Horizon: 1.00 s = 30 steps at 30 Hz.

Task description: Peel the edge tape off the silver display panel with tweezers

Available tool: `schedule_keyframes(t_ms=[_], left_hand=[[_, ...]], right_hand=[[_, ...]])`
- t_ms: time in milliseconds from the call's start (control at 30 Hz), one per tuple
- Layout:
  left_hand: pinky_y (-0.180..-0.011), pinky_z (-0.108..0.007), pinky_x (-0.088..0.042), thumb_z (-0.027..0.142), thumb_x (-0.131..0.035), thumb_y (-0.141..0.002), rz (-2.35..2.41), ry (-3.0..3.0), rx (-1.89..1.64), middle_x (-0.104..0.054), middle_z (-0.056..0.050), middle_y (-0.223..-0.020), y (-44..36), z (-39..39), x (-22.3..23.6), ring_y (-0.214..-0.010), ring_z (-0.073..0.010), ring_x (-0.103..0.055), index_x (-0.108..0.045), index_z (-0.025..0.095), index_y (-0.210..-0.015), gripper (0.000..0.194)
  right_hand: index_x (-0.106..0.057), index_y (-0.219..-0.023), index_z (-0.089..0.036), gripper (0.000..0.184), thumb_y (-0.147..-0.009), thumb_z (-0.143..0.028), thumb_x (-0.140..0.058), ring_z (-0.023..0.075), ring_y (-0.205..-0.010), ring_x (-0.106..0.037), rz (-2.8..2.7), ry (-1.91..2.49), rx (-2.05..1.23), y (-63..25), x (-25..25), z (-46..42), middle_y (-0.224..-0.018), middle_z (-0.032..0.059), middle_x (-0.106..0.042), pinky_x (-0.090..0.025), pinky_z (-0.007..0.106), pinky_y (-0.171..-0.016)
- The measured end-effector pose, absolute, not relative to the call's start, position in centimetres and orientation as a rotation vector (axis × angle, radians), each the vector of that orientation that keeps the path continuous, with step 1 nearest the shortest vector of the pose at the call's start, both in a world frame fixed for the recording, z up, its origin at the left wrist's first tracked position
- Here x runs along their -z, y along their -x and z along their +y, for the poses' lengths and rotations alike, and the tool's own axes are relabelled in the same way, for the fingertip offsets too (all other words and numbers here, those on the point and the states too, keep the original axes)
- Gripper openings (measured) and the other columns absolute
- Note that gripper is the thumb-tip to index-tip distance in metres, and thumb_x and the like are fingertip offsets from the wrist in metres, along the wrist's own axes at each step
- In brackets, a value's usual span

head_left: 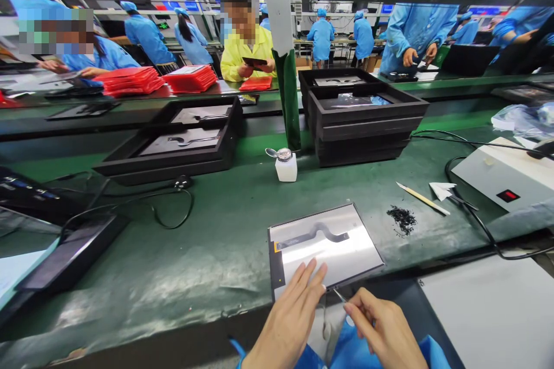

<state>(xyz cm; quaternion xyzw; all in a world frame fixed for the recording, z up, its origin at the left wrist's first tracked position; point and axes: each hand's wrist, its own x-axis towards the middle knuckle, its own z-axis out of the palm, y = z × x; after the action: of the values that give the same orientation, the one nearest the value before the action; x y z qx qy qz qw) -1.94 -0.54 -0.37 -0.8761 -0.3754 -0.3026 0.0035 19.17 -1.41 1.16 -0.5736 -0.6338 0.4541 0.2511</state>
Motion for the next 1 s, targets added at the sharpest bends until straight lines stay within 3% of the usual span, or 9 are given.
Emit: schedule_keyframes(t_ms=[167,333,667,867,1000], left_hand=[[-0.113,-0.040,-0.041,0.004,-0.036,-0.097,-1.144,2.728,0.995,-0.059,-0.015,-0.136,1.8,-0.4,0.3,-0.139,-0.0237,-0.039,-0.053,0.009,-0.123,0.031],[-0.113,-0.043,-0.040,0.003,-0.034,-0.097,-1.143,2.739,0.943,-0.056,-0.015,-0.139,1.9,-0.5,0.7,-0.140,-0.0261,-0.037,-0.053,0.007,-0.123,0.032],[-0.112,-0.044,-0.042,0.002,-0.032,-0.097,-1.126,2.732,0.960,-0.055,-0.015,-0.140,1.9,-0.4,0.5,-0.141,-0.0254,-0.036,-0.054,0.008,-0.123,0.035],[-0.110,-0.044,-0.043,0.009,-0.029,-0.101,-1.058,2.712,0.925,-0.054,-0.012,-0.142,2.0,-0.2,0.0,-0.142,-0.0257,-0.035,-0.058,0.012,-0.127,0.039],[-0.109,-0.046,-0.044,0.010,-0.029,-0.102,-1.053,2.725,0.866,-0.049,-0.011,-0.147,2.1,-0.2,0.1,-0.143,-0.0259,-0.033,-0.057,0.017,-0.132,0.041]], right_hand=[[-0.046,-0.059,-0.023,0.054,-0.074,-0.074,-0.058,0.0053,-0.026,-0.031,-1.183,1.513,-1.790,-18.4,-0.5,-1.0,-0.038,-0.0081,-0.046,-0.019,0.020,-0.029],[-0.056,-0.064,-0.017,0.059,-0.061,-0.074,-0.072,0.0011,-0.023,-0.023,-0.843,1.352,-1.980,-17.9,-0.5,-1.0,-0.035,-0.0103,-0.044,-0.010,0.018,-0.027],[-0.060,-0.066,-0.014,0.061,-0.047,-0.066,-0.086,-0.0017,-0.028,-0.025,-0.417,1.230,-2.182,-17.5,-0.7,-1.5,-0.038,-0.0139,-0.037,-0.011,0.014,-0.029],[-0.057,-0.066,-0.017,0.060,-0.051,-0.068,-0.084,-0.0010,-0.030,-0.020,-0.409,1.192,-2.200,-17.1,-0.5,-1.8,-0.037,-0.0153,-0.033,-0.011,0.014,-0.030],[-0.046,-0.067,-0.022,0.064,-0.052,-0.075,-0.078,0.0005,-0.029,-0.018,-0.551,1.228,-2.120,-16.9,-0.5,-2.0,-0.037,-0.0158,-0.035,-0.011,0.015,-0.029]])
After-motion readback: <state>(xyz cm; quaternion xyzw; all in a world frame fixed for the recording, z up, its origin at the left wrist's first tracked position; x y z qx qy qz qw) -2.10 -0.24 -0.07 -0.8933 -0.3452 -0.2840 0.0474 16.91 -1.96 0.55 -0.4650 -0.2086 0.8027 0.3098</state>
